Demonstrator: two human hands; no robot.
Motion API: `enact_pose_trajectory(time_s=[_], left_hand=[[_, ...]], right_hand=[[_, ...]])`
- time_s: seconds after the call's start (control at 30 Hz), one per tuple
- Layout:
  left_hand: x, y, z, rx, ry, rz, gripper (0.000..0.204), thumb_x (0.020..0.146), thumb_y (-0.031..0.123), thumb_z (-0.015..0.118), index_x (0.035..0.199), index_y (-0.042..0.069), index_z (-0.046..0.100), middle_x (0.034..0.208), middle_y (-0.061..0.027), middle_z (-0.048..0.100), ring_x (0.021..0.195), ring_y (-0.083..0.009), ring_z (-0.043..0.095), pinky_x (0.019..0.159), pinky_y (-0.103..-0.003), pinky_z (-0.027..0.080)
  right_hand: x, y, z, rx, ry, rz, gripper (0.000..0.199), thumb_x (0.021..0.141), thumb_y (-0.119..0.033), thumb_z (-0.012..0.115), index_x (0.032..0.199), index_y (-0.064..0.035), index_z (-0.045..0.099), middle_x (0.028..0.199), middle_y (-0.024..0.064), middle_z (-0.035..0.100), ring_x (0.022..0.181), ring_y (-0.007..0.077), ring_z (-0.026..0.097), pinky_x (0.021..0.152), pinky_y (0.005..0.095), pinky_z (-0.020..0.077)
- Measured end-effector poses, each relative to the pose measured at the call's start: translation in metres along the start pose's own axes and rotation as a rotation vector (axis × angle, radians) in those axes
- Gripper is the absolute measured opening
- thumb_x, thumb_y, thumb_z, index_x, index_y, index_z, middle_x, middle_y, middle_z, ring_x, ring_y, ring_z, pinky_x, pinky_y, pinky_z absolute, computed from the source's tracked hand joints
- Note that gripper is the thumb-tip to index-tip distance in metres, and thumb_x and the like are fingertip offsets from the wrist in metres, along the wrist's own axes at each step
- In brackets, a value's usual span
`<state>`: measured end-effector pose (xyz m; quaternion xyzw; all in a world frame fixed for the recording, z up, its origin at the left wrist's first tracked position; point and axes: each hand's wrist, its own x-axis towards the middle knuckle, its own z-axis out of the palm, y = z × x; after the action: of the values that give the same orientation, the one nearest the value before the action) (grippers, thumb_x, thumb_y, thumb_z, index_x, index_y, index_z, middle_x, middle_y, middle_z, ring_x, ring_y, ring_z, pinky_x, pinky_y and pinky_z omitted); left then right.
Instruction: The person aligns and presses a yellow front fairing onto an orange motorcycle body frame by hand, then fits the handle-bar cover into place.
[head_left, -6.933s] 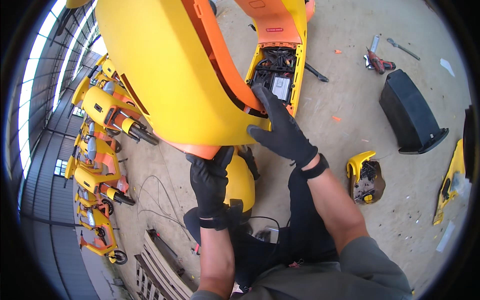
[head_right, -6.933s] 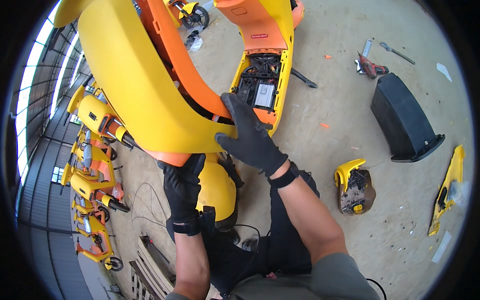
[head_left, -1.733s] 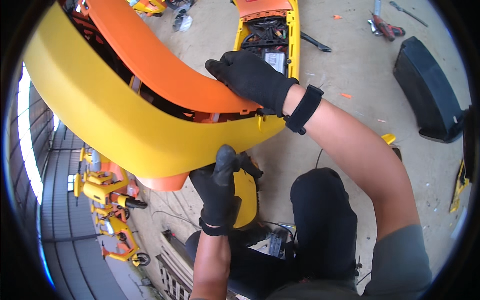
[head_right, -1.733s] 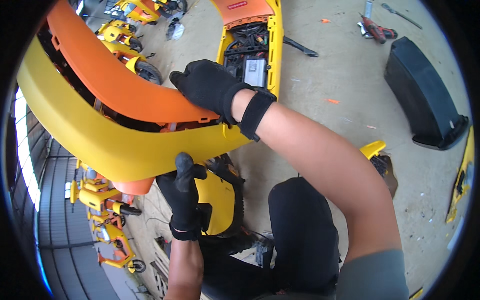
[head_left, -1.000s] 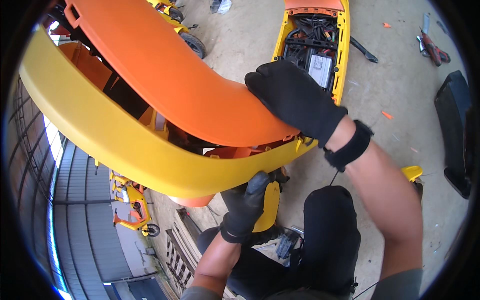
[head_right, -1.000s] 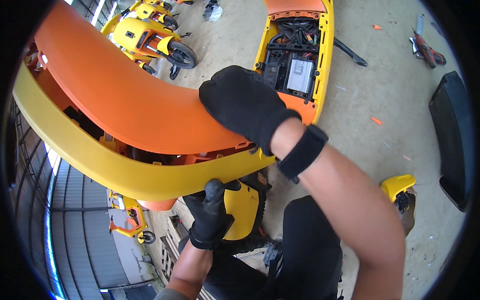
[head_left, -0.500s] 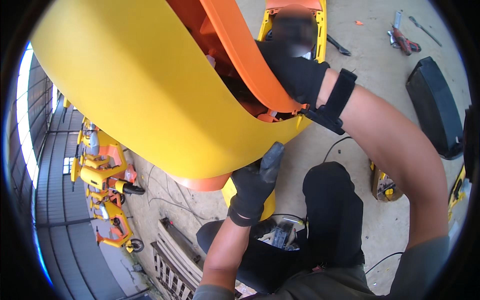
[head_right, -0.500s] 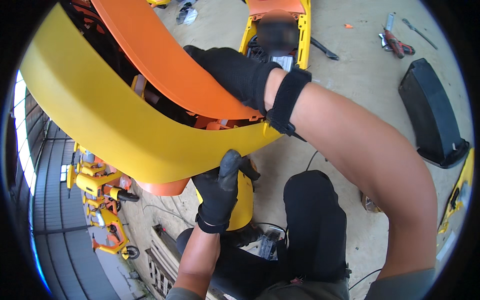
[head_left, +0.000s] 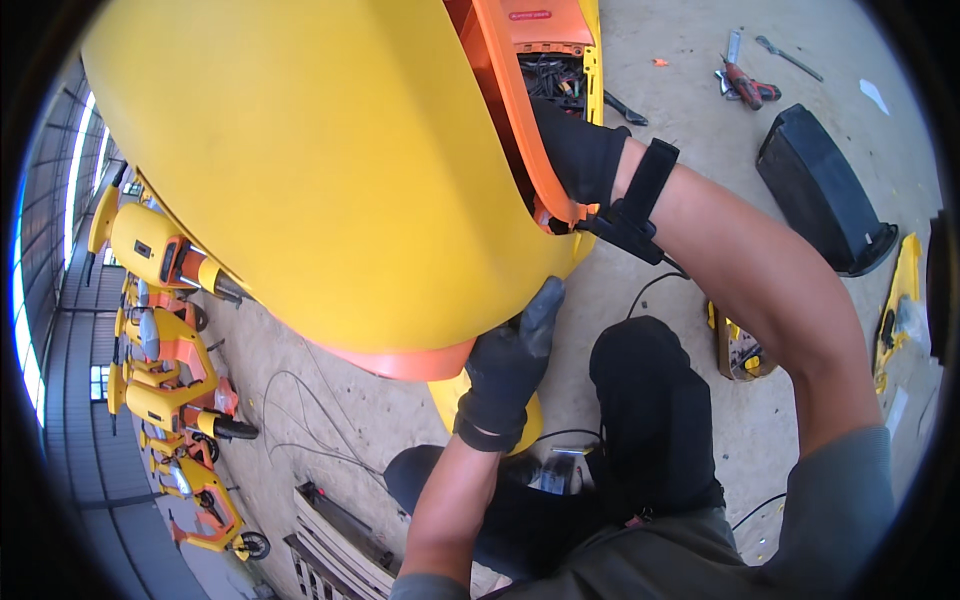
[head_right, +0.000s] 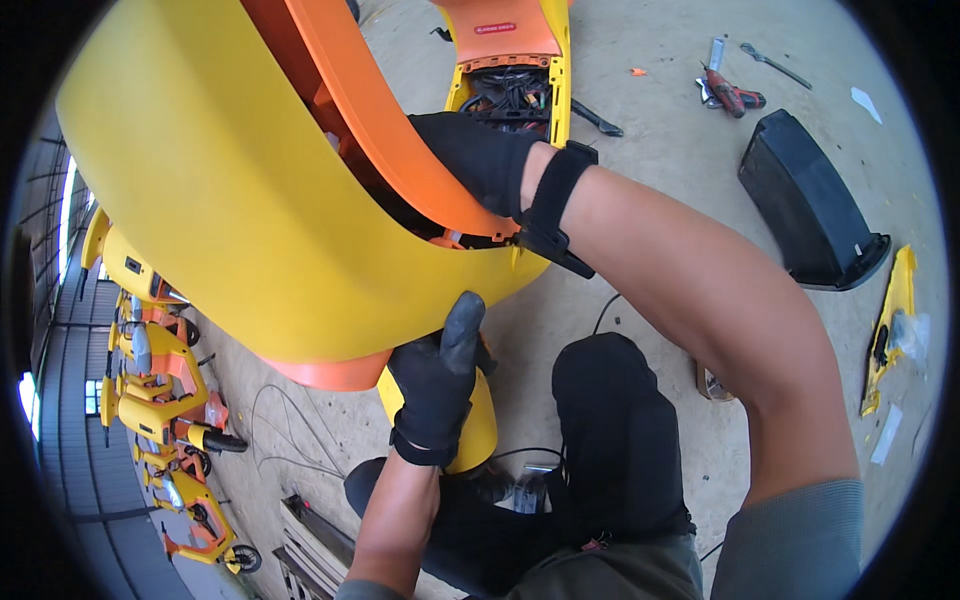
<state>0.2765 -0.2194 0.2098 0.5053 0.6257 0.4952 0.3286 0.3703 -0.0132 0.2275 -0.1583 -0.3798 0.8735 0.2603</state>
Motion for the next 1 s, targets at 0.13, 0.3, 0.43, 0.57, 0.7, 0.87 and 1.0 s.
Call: enact_pose_trajectory(time_s=[0.13,0.3,0.43,0.57,0.7,0.87,1.0], left_hand=[[-0.002,-0.001,0.01,-0.029,0.029,-0.038,0.02,0.089,0.004,0.075,0.108,0.001,0.072,0.099,-0.0079,0.074,0.09,-0.0188,0.072,0.08,-0.03,0.055],[-0.003,-0.007,0.014,0.016,-0.006,0.019,0.023,0.09,0.007,0.075,0.112,0.001,0.07,0.102,-0.0091,0.073,0.09,-0.0212,0.071,0.079,-0.03,0.055],[0.006,-0.011,0.0,0.178,0.051,0.18,0.027,0.092,0.01,0.073,0.118,0.003,0.068,0.105,-0.011,0.073,0.093,-0.024,0.071,0.08,-0.03,0.055],[0.004,-0.015,0.008,0.264,0.038,0.32,0.034,0.093,0.012,0.071,0.126,0.005,0.066,0.109,-0.0125,0.072,0.099,-0.0256,0.07,0.084,-0.031,0.054],[0.009,-0.003,0.011,0.318,0.026,0.352,0.039,0.093,0.012,0.07,0.132,0.008,0.064,0.114,-0.0135,0.07,0.104,-0.0273,0.069,0.089,-0.033,0.053],[0.008,-0.002,0.014,0.429,0.089,0.4,0.037,0.094,0.01,0.069,0.13,0.009,0.065,0.114,-0.0141,0.07,0.101,-0.0289,0.069,0.087,-0.032,0.054],[0.011,0.002,0.011,0.512,0.101,0.482,0.035,0.093,0.011,0.071,0.128,0.008,0.066,0.111,-0.0145,0.07,0.099,-0.0282,0.069,0.084,-0.032,0.054]], right_hand=[[0.002,0.004,-0.004,-0.044,0.109,-0.01,0.034,0.101,-0.035,0.056,0.117,-0.0059,0.066,0.1,0.0098,0.072,0.081,0.0173,0.07,0.066,0.0291,0.0542],[0.023,0.006,-0.02,-0.064,0.207,-0.043,0.033,0.101,-0.035,0.056,0.112,-0.0059,0.068,0.099,0.0082,0.072,0.078,0.0159,0.069,0.063,0.0289,0.0533],[-0.016,-0.005,0.036,-0.04,0.359,-0.022,0.03,0.099,-0.034,0.059,0.108,-0.0074,0.069,0.098,0.0062,0.073,0.076,0.0143,0.068,0.063,0.0277,0.0523],[0.012,0.008,0.003,0.052,0.202,-0.051,0.029,0.098,-0.033,0.06,0.108,-0.0075,0.069,0.098,0.0063,0.073,0.076,0.0137,0.069,0.064,0.0274,0.0525],[0.009,0.01,0.0,0.003,0.217,-0.14,0.033,0.098,-0.034,0.062,0.115,-0.0062,0.069,0.101,0.006,0.073,0.082,0.0125,0.069,0.069,0.0255,0.0529],[-0.007,0.004,0.012,-0.25,0.239,-0.196,0.032,0.099,-0.029,0.059,0.117,-0.0034,0.069,0.11,0.0075,0.072,0.09,0.0128,0.069,0.076,0.0257,0.052],[-0.036,-0.006,0.051,-0.273,0.476,-0.174,0.035,0.101,-0.029,0.056,0.122,-0.0029,0.068,0.112,0.008,0.072,0.091,0.014,0.069,0.076,0.0258,0.0518]])
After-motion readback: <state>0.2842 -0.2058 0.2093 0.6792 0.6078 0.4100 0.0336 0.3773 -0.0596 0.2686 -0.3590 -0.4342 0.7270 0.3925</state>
